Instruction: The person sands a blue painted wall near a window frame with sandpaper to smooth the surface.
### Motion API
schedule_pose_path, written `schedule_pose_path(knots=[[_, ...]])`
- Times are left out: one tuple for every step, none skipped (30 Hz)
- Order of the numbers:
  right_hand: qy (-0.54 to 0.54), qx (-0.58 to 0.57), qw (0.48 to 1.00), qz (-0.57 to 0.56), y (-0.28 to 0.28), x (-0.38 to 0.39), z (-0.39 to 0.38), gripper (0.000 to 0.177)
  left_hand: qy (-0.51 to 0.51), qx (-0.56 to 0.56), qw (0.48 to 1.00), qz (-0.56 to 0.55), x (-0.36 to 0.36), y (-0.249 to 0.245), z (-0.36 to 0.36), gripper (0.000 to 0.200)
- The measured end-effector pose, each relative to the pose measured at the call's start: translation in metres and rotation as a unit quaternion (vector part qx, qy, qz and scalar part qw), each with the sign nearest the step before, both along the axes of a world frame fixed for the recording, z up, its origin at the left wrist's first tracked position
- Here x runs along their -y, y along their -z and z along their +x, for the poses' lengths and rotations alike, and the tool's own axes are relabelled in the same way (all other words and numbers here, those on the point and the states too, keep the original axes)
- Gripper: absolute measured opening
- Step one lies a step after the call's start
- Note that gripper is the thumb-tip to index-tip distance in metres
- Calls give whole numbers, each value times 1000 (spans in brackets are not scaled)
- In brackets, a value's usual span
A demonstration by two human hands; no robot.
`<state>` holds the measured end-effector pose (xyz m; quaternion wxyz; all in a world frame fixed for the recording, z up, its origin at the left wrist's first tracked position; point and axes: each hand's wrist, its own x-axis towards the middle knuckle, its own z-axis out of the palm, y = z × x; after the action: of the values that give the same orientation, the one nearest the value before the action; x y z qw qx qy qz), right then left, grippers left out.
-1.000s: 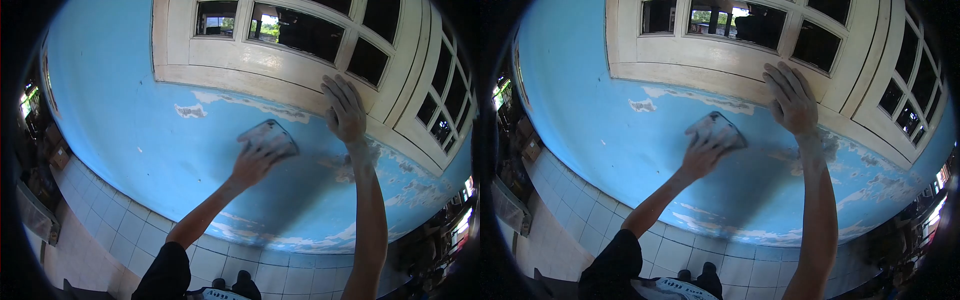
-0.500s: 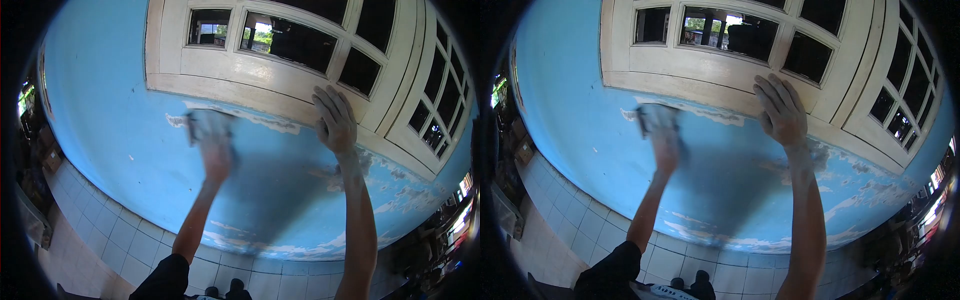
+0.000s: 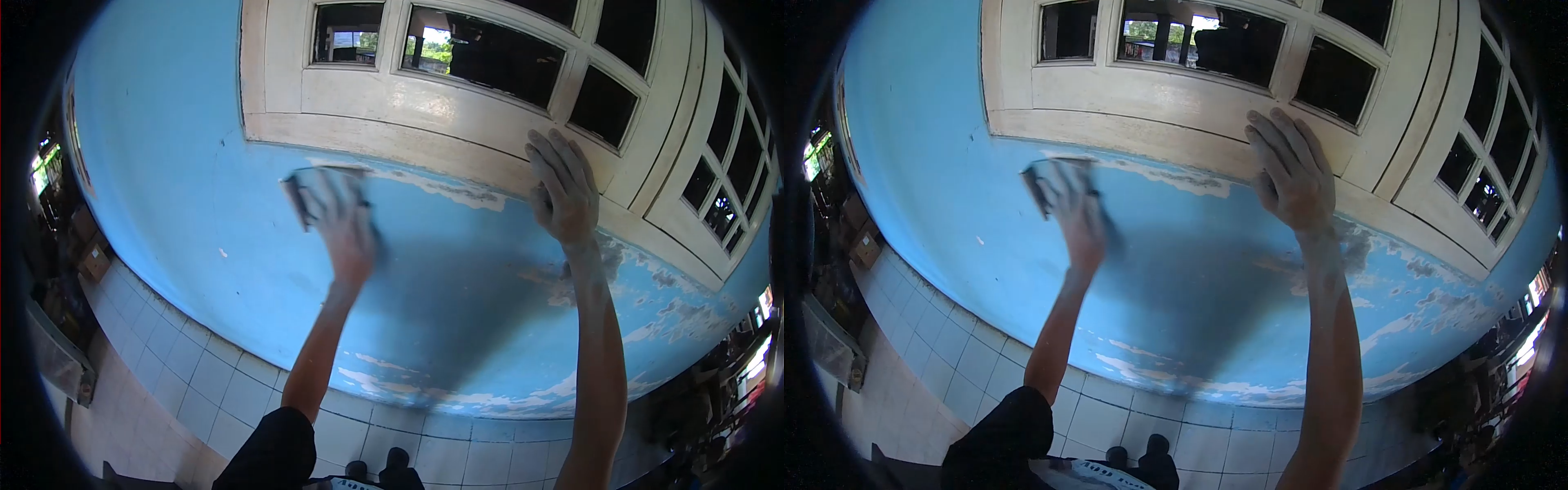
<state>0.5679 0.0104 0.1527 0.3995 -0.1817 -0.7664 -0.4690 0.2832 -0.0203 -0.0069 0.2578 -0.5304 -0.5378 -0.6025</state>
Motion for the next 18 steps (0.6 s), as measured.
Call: schedule_pose_path(knots=[[3,2,1000,0,-1,0,0,49,-10,-91,993,-73,5,10,13,52],[1,1,1000,-1,-1,-1,1,49,-12,-92,993,-74,10,19,21,52],[-1,3,1000,0,-2,-2,2,49,19,-131,983,-128,17,25,27,51],[-4,6,1000,0,-1,-3,2,49,50,-168,967,-183,22,29,27,50],[-5,4,1000,0,0,-3,2,49,48,-169,967,-184,22,30,24,50],[-1,5,1000,-1,0,-2,2,50,41,-173,972,-155,20,30,22,49],[4,7,1000,-1,0,-1,3,50,34,-176,976,-125,16,28,21,47],[5,9,1000,2,-1,-1,2,50,34,-174,977,-122,10,24,15,47],[7,10,1000,-1,0,-1,3,51,24,-107,992,-65,3,13,7,47],[9,12,1000,-5,-1,-1,3,51,15,-39,999,-9,2,-2,3,47],[10,14,1000,-2,-2,-3,4,51,33,-1,999,-15,8,-14,2,48],[8,14,1000,0,-3,-3,4,50,34,0,999,-14,7,-13,6,48],[6,14,1000,-2,0,-3,4,50,-7,-47,997,-62,10,-7,13,48],[5,14,1000,-6,1,-4,4,50,-50,-93,988,-110,16,2,18,48],[1,16,1000,-2,0,-4,4,48,-23,-120,988,-97,21,10,16,49],[-1,16,1000,3,-1,-4,4,47,-24,-125,987,-96,18,12,13,49],[-1,13,1000,1,0,-2,4,47,-26,-110,988,-105,15,15,12,49],[-2,13,1000,-2,-1,-1,4,46,-28,-93,989,-113,17,10,12,49]])
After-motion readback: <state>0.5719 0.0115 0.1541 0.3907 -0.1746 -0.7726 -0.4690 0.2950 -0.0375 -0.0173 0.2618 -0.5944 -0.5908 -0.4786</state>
